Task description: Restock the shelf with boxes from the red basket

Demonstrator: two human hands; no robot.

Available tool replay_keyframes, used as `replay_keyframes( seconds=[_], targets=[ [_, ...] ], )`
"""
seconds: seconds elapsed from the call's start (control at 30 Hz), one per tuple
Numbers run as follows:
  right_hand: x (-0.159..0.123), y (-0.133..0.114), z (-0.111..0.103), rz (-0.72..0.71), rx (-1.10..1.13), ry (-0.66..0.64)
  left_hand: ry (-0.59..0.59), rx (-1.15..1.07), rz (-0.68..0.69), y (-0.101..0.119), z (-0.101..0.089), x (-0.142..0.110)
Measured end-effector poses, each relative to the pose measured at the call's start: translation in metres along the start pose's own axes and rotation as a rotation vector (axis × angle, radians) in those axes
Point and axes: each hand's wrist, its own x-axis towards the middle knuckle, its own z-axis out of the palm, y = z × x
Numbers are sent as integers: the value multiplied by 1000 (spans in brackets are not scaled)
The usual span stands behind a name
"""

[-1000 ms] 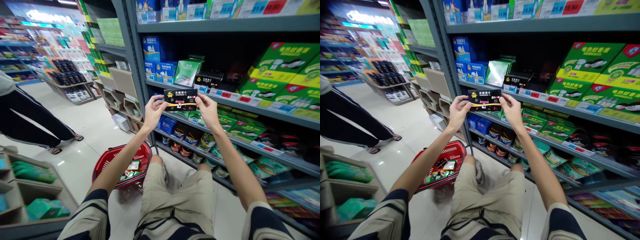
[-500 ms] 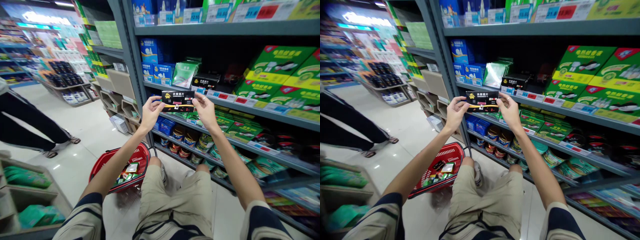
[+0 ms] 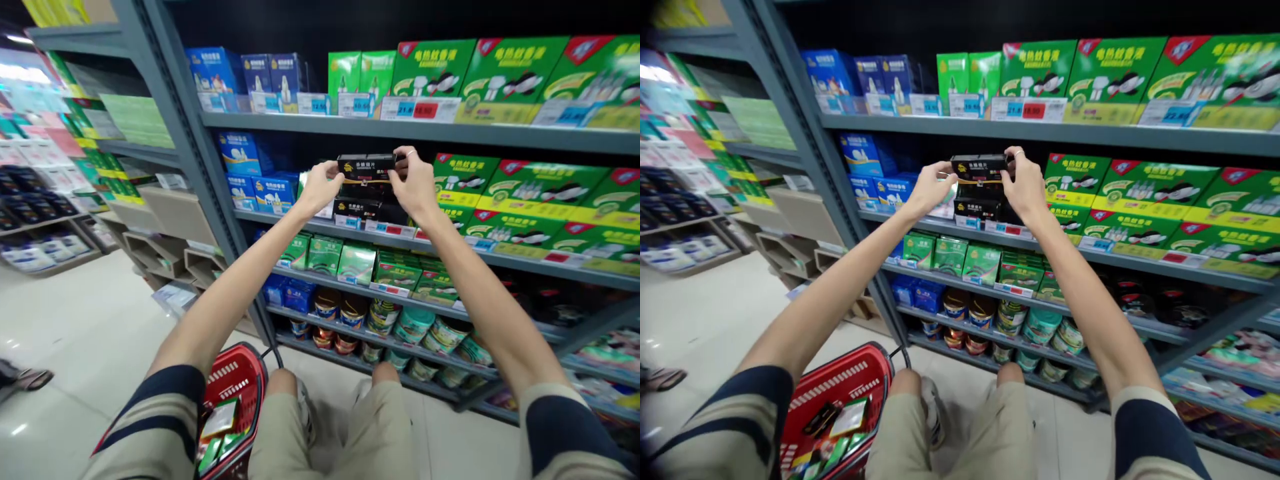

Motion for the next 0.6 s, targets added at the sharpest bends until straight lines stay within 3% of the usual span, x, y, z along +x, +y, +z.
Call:
replay_keyframes(
  seconds=[0.1, 0.2, 0.3, 0.4, 0.5, 0.6],
  targets=[
    [19, 15, 17, 37, -173, 29, 20, 29, -67, -20, 29, 42],
    [38, 31, 40, 131, -219, 29, 22, 92, -47, -40, 53, 74],
    [60, 51, 63, 286, -245, 17, -53, 277, -95, -60, 74, 100],
    [76, 73, 81, 388, -201, 17, -166, 436, -193, -80, 92, 118],
    [82, 95, 97, 399, -192, -6, -282, 541, -273, -99, 107, 128],
    [83, 113, 108, 417, -249, -83, -361, 577, -251, -115, 119, 134]
  ],
)
